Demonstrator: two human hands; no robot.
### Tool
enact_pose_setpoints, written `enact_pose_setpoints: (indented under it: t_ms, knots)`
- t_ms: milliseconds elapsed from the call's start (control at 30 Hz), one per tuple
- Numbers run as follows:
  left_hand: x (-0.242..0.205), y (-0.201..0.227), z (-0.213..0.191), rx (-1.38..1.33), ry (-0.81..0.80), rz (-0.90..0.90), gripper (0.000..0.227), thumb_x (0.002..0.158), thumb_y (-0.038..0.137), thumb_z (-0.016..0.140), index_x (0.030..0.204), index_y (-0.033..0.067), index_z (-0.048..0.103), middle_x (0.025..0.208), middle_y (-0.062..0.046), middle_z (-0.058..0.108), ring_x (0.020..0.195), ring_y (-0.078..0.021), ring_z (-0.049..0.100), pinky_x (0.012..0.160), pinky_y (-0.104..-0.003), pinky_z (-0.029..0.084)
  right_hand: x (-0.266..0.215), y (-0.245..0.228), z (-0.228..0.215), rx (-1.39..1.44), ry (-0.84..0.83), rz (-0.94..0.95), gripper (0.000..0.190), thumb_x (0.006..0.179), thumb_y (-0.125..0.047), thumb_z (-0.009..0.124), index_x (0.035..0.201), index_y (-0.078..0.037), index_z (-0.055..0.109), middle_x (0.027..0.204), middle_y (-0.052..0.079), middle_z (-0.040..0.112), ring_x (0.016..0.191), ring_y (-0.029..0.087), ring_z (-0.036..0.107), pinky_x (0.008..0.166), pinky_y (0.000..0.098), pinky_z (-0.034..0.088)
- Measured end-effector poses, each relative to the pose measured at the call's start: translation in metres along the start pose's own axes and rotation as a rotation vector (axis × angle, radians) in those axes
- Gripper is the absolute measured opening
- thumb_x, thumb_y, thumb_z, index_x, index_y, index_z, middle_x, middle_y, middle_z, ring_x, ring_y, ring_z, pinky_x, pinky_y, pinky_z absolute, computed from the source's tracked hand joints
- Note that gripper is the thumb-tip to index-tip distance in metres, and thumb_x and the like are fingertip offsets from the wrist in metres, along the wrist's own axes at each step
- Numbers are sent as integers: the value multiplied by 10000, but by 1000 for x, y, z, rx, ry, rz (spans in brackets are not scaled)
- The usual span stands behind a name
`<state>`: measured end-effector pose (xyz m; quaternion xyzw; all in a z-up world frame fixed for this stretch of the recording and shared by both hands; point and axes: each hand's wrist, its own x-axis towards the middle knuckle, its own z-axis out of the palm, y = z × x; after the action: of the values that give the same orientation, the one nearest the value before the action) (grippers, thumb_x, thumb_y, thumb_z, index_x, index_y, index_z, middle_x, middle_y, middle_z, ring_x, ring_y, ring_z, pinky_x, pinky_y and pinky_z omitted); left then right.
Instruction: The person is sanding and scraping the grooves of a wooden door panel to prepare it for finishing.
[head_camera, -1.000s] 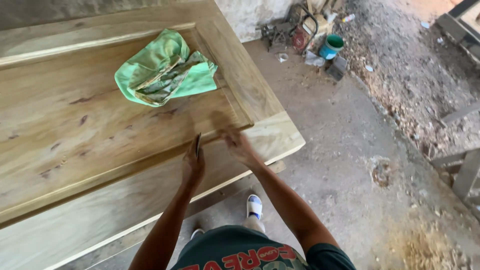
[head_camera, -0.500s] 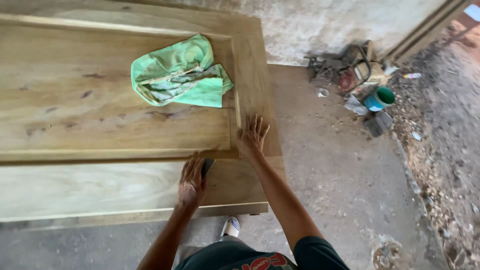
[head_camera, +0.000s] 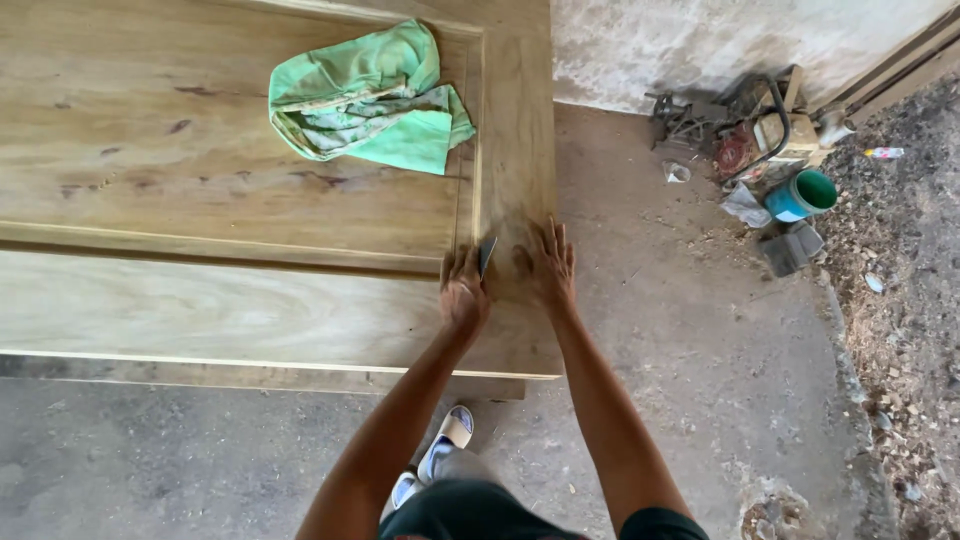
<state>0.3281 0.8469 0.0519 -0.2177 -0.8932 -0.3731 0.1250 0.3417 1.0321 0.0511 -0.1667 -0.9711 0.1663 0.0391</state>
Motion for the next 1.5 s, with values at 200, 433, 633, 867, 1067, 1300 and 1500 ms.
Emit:
enact_pose_setpoints:
  t_ms: [200, 433, 633, 867, 1067, 1300, 1500]
  knots:
    - [-7, -3, 31, 97, -62, -181, 660, 849, 83, 623, 1492, 16, 488, 1332, -221, 678, 1329, -291, 603, 1278, -401, 203, -7, -7, -11, 228, 152, -78, 592, 967, -456, 630, 1521, -298, 496, 1661, 115, 298, 1537, 367, 227, 1197, 530, 331]
    - [-7, 10, 35, 75, -67, -225, 803, 816, 88, 621, 1581, 32, 382, 1536, -199, 522, 1441, -356, 468, 1252, -455, 256, -4, -2, -5, 172, 279, -161, 552, 946, -449, 644, 1445, -225, 571, 1610, 95, 392, 1517, 348, 292, 1097, 531, 453]
    - [1, 2, 51, 215, 139, -75, 655, 880, 225, 550, 1502, 33, 475, 1398, -173, 627, 1337, -308, 575, 1216, -426, 317, 2, 0, -10, 196, 317, -252, 542, 927, -353, 664, 1413, -130, 579, 1558, 181, 441, 1483, 424, 334, 1144, 552, 367]
    - [9, 12, 46, 169, 229, -80, 547, 929, 334, 654, 1368, 8, 634, 1269, -207, 710, 1286, -369, 617, 1222, -470, 340, 78, 23, -32, 402, -29, -202, 672, 991, -395, 590, 1577, -190, 331, 1689, 195, 152, 1549, 447, 106, 1198, 682, 135]
    - [64, 29, 49, 94, 217, -153, 534, 935, 312, 672, 1352, -20, 639, 1293, -253, 684, 1302, -453, 574, 1173, -527, 382, 188, 48, 6, 583, 9, -95, 669, 1023, -441, 551, 1608, -243, 295, 1658, 275, 171, 1530, 502, 124, 1168, 725, 153]
    - [166, -4, 93, 177, 225, -150, 509, 946, 392, 662, 1333, 61, 684, 1258, -169, 725, 1318, -372, 600, 1162, -481, 403, 197, 49, 10, 665, 51, -160, 613, 1016, -348, 558, 1573, -210, 341, 1616, 202, 322, 1526, 467, 205, 1134, 717, 251]
    - [221, -2, 106, 255, 318, -120, 294, 998, 318, 624, 1052, 63, 760, 1091, -95, 706, 1141, -353, 582, 917, -475, 489, 193, 48, 4, 648, 76, -168, 645, 981, -375, 567, 1553, -136, 388, 1587, 188, 394, 1519, 465, 231, 1151, 659, 284]
